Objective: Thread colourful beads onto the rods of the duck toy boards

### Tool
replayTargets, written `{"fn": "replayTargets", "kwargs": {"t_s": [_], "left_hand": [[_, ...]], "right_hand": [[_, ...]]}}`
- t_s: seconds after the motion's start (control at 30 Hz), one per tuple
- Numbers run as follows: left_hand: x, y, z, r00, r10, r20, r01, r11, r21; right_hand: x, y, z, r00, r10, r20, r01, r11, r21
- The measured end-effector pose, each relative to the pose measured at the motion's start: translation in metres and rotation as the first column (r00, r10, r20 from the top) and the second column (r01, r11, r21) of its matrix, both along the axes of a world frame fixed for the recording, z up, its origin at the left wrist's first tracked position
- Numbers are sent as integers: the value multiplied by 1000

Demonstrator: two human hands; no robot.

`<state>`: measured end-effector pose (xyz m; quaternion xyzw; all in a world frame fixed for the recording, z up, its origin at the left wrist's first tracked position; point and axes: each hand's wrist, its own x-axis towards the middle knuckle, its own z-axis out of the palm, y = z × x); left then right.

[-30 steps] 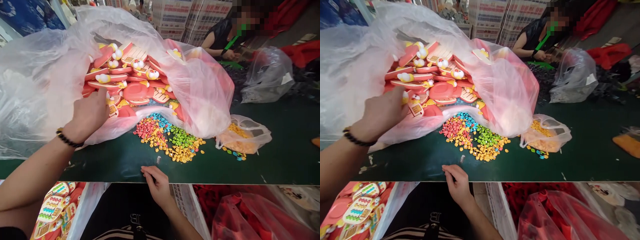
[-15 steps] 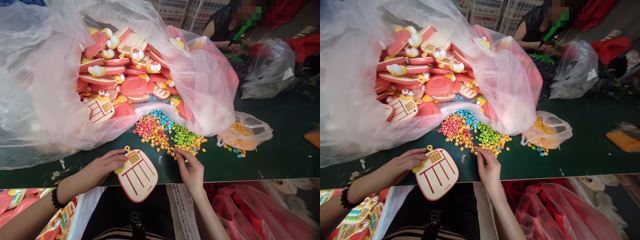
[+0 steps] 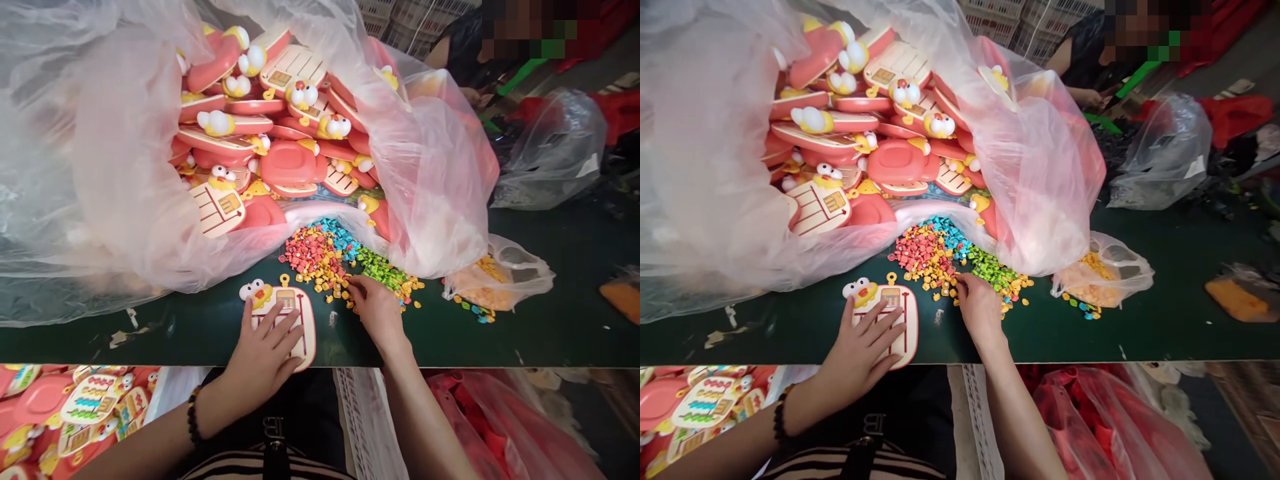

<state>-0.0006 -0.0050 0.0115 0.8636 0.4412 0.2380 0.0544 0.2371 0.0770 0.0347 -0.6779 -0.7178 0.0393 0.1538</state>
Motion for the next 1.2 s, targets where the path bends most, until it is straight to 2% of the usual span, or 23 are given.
{"fn": "replayTargets", "kwargs": {"t_s": [0.1, 0.23, 0.33, 0.47, 0.6, 0.77, 0.97, 1.1, 1.2], "left_hand": [[19, 1, -1, 995, 97, 20, -97, 995, 1], [17, 0, -1, 998, 18, 59, -16, 1000, -19], [6, -1, -3, 997, -51, 53, 53, 998, -29], [-1, -3, -7, 997, -76, 6, 76, 997, -30], [1, -5, -8, 998, -56, -9, 56, 998, -33], [0, -6, -11, 998, -57, 5, 57, 998, -31], [-3, -4, -13, 996, -90, 27, 92, 993, -76], [-5, -2, -12, 991, -121, 48, 127, 982, -139], [-6, -2, -10, 990, -125, 59, 133, 977, -166]], "right_hand": [[-1, 2, 1, 992, 0, 130, -1, 1000, 8], [-1, 1, 3, 975, 32, 222, -46, 997, 61], [-8, -3, 5, 991, 102, 90, -117, 976, 184], [-36, -12, 0, 938, 335, -93, -296, 909, 293], [-56, -20, -14, 882, 466, -72, -422, 848, 321], [-48, -33, -17, 833, 548, -71, -514, 816, 265], [-49, -52, -6, 844, 502, -187, -469, 861, 196], [-54, -48, -9, 862, 401, -310, -352, 914, 202], [-55, -42, -12, 868, 380, -319, -320, 920, 228]]}}
